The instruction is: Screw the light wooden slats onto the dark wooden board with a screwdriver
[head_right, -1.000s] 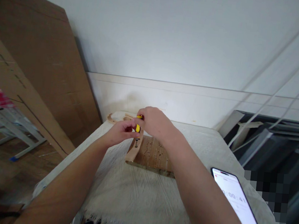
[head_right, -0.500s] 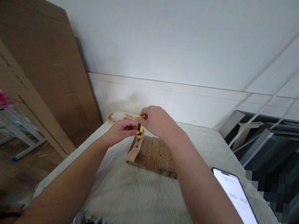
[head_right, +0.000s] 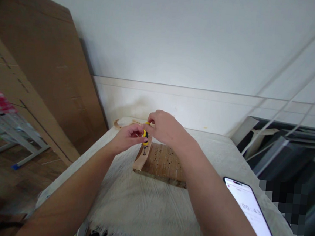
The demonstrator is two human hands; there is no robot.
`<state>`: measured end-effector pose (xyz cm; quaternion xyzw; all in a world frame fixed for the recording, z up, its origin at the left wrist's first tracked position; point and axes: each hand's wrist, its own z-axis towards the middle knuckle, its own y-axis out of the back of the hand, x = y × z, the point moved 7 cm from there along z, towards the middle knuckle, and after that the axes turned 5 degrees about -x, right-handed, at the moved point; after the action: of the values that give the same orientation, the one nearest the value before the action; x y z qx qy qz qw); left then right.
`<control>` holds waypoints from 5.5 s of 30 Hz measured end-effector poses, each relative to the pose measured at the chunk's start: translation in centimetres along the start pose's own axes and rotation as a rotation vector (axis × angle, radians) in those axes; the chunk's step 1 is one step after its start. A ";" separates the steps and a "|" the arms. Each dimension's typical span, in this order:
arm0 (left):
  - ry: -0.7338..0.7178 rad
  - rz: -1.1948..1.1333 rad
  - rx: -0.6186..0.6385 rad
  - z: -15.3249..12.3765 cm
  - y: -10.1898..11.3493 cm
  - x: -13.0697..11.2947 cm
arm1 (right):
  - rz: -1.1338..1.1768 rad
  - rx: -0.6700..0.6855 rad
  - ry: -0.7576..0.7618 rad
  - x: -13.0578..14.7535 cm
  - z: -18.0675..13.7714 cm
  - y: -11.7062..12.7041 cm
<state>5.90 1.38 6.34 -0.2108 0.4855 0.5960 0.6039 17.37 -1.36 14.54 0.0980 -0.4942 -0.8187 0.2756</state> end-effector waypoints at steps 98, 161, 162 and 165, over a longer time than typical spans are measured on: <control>0.048 0.031 0.184 -0.4 -0.8 0.4 | 0.126 0.143 0.002 0.7 -0.5 -0.1; 0.090 0.043 0.177 -0.4 -0.8 0.2 | 0.174 0.114 -0.016 0.6 -0.7 0.3; 0.088 0.041 0.173 -0.4 -0.8 0.1 | 0.168 0.112 -0.024 0.6 -0.7 0.2; 0.071 0.041 0.169 -0.5 -0.8 0.0 | 0.152 0.102 -0.055 0.5 -0.7 0.1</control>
<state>6.46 0.84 5.89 -0.1700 0.5591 0.5575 0.5896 17.28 -2.17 14.35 0.0515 -0.5486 -0.7716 0.3180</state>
